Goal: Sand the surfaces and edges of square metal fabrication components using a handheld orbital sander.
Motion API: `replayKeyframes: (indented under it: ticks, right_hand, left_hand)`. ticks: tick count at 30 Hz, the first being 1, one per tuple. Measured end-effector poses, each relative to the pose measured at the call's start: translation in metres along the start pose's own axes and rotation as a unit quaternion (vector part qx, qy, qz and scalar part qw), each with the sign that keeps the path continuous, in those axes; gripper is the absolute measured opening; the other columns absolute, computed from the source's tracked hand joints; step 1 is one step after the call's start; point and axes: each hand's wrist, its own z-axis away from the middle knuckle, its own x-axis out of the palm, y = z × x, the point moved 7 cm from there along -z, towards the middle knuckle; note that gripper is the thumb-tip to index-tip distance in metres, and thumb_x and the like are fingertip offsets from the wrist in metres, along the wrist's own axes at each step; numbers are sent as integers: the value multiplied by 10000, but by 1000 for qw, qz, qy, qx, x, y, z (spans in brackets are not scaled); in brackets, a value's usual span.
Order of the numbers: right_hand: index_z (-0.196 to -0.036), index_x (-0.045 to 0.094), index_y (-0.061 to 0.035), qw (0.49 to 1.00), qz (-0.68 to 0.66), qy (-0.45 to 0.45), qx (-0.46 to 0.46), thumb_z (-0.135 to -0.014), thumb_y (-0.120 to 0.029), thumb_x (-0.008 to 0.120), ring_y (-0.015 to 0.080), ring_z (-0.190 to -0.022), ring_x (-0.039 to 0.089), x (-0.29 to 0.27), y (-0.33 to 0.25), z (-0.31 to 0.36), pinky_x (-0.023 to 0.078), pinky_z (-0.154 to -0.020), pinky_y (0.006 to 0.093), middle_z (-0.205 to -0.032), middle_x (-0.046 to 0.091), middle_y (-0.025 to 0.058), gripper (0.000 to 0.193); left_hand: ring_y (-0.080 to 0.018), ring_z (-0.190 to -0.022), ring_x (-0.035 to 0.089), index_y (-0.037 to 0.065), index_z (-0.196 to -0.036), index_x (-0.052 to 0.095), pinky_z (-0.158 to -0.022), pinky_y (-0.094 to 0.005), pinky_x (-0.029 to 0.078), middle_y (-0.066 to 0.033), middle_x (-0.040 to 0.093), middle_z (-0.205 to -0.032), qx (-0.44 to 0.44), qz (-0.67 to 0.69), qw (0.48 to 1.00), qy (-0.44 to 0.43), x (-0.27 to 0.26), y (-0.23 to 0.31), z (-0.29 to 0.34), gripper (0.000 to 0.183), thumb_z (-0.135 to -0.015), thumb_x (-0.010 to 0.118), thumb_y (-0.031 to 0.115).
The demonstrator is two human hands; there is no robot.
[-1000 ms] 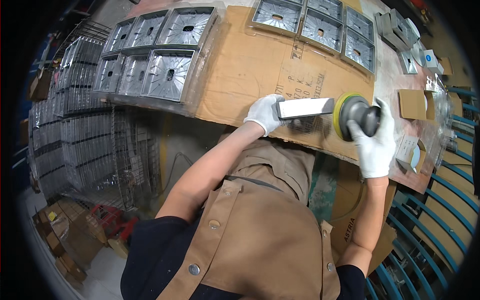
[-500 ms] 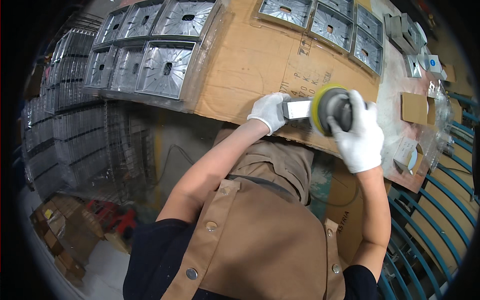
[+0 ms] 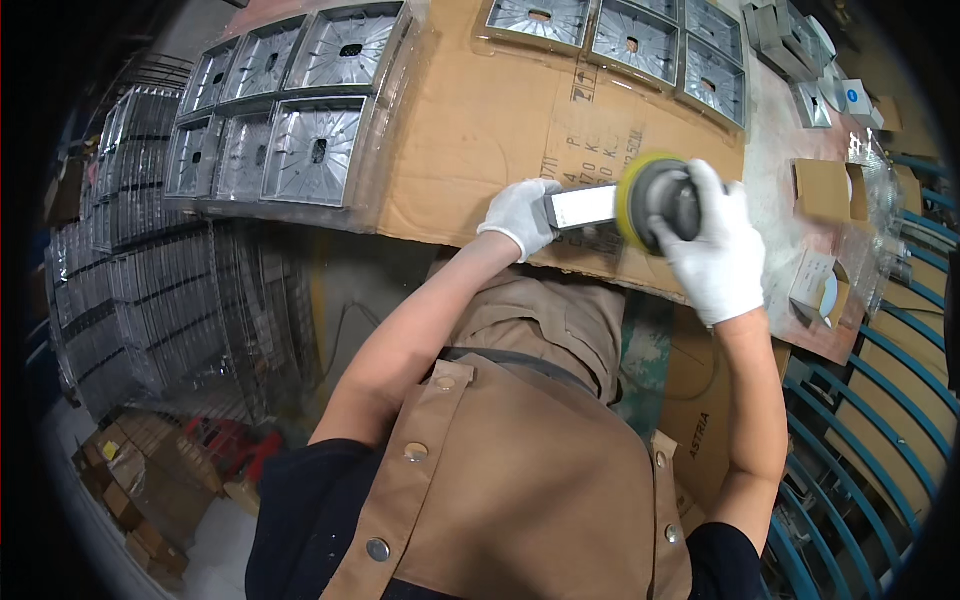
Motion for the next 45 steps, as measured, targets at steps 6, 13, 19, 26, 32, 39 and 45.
replayKeyframes:
  ticks: [6,13,19,26,32,39,45]
  right_hand:
    - [-1462,458,-46,972,-100,121,175,-694,-136,885,245,-1133,623,-9,97,32,492,-1021,363,-1236,631,154,884]
    - [-1479,459,-103,956,-106,118,248,-685,-183,892,318,-1159,633,7,128,75,487,-1031,411,-1285,634,189,908]
    - [-1485,451,-215,982,-29,59,177,-722,-228,872,376,-1071,661,30,84,90,553,-914,453,-1196,595,167,872]
    - [-1453,478,-242,991,-17,-131,37,-837,-231,753,432,-938,681,80,3,90,582,-800,472,-1203,531,247,674]
    - [-1411,490,-230,981,-19,-193,-4,-804,-156,716,453,-907,668,89,-5,89,574,-778,512,-1169,519,272,652]
    - [-1379,522,-250,995,28,-42,88,-840,-244,751,451,-903,672,59,91,62,566,-792,500,-1138,534,239,586]
    - [-1438,487,-265,975,65,4,213,-804,-251,802,437,-1001,667,46,140,73,559,-863,471,-1208,542,231,708]
  left_hand:
    - [-270,-911,660,153,-920,688,-834,-418,487,-58,675,-883,322,-538,779,-2,36,82,38,108,-827,652,114]
    - [-220,-1032,597,182,-932,638,-895,-410,451,-45,624,-1014,514,-627,584,-42,53,64,40,94,-852,593,200]
    - [-316,-1229,585,111,-1209,657,-951,-439,448,-82,652,-1273,494,-526,692,21,33,94,47,384,-835,678,197]
    - [-334,-1134,605,99,-1271,652,-990,-462,484,-120,661,-1236,344,-501,783,136,33,54,-5,441,-831,655,118]
    - [-333,-1119,612,107,-1228,677,-972,-452,496,-115,672,-1217,344,-500,780,152,36,55,-2,453,-780,627,63]
    - [-352,-1141,605,93,-1244,668,-1019,-447,487,-145,673,-1211,339,-470,807,116,39,58,-10,505,-758,622,-34]
    - [-365,-1142,615,78,-1219,699,-1020,-437,494,-156,691,-1206,359,-467,807,36,43,61,-23,481,-792,531,-64]
